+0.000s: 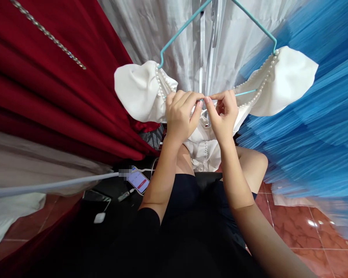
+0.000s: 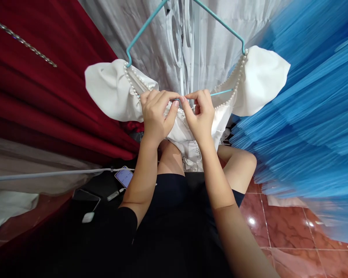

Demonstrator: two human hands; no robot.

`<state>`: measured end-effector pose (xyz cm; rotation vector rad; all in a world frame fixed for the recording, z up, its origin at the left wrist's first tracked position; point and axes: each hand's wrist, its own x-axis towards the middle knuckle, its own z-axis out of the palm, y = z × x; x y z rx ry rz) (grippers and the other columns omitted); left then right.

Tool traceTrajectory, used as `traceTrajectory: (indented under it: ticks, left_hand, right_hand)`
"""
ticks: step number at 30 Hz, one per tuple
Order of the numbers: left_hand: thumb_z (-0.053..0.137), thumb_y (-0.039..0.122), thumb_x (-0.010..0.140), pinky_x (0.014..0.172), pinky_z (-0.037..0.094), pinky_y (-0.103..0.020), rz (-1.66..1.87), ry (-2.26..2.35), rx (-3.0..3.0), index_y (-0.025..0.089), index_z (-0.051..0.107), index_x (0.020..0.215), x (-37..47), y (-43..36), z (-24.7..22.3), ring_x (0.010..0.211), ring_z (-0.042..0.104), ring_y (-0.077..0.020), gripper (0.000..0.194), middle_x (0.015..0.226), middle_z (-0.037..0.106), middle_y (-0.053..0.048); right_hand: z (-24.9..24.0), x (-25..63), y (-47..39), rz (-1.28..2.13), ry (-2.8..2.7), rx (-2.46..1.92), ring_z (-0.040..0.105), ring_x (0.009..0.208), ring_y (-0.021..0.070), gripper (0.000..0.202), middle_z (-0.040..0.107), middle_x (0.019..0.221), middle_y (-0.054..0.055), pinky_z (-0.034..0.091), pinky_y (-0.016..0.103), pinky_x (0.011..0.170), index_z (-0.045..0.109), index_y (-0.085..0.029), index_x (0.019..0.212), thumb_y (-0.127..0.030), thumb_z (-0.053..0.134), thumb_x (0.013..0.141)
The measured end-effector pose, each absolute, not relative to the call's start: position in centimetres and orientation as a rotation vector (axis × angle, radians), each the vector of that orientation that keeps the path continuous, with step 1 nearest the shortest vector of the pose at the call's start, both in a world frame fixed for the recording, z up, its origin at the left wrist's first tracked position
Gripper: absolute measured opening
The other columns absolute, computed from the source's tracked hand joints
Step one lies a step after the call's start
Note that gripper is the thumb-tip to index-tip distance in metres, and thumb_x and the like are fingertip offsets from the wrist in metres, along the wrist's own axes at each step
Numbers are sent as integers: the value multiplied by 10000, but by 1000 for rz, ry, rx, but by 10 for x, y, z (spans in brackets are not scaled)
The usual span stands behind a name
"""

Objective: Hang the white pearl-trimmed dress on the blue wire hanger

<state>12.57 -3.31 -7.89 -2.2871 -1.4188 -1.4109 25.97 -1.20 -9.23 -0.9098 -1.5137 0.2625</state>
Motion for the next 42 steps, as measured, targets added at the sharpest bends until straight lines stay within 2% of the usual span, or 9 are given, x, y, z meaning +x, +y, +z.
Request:
traceTrajectory:
  ticks: [5,10,12,15,19,24,31,37,42]
  left_hand:
    - [494,255,1023,1011,463,-388,-1746,-1199,-2114,244,571,1212,113,-39,-59,1128,578,-214,205,1186,623,-47]
    - [804,126,727,1191,297,-416,-1658,-1250,-1733,240,433,1381,87,-24,-45,1354,400,-281,761,1420,482,-52]
    - [742,6,699,1188,270,-435,-1601,-1330,-1699,213,535,1289,75,-14,-43,1274,470,-277,659,1303,579,-35]
    - [561,-86,759,1010,429,-375,-1592,-1411,-1784,152,659,1032,58,-2,-40,1003,605,-226,376,1013,670,-23]
    - [445,-120,775,834,493,-286,-1716,-1269,-1903,120,701,958,40,3,-31,900,650,-177,395,919,694,-15]
    - [392,-45,839,844,516,-344,-2060,-1178,-1582,162,627,836,18,13,-34,859,655,-197,313,852,676,-15]
    - [432,68,821,860,526,-359,-2236,-1299,-975,153,494,932,30,-1,-98,861,595,-188,153,891,576,-70]
    - [479,332,922,853,538,-427,-2058,-1087,-1409,198,532,923,97,-37,-101,909,619,-231,144,894,552,-57]
    - [487,342,976,1183,242,-519,-1703,-1197,-1946,252,631,1018,119,-34,-76,1221,548,-269,175,1088,667,-30]
  right_hand:
    - [-89,256,-5,256,-1508,-858,425,698,67,348,419,794,-8,399,225,643,602,-172,880,-502,547,977]
    - [-92,252,0,278,-1505,-814,416,700,69,341,406,795,-7,396,228,649,591,-174,877,-492,535,987]
    - [-91,252,-2,277,-1505,-825,410,697,71,330,410,791,-7,394,232,647,593,-175,875,-481,544,986]
    - [-89,252,-5,264,-1504,-834,405,693,75,312,411,774,-11,396,243,656,594,-178,865,-464,556,985]
    - [-90,255,-3,248,-1496,-840,404,684,77,312,416,776,-11,392,253,653,595,-181,867,-470,562,980]
    - [-90,257,0,249,-1517,-836,386,666,71,300,422,775,-15,349,247,625,601,-185,865,-463,575,974]
    - [-87,242,-3,317,-1486,-808,381,655,61,273,435,774,-20,319,240,595,604,-180,867,-435,601,964]
    - [-87,242,-6,293,-1459,-834,402,677,64,268,446,799,-14,326,239,601,613,-180,868,-429,596,965]
    - [-89,243,-4,290,-1484,-866,436,729,96,273,467,812,-2,377,272,641,590,-202,882,-455,558,982]
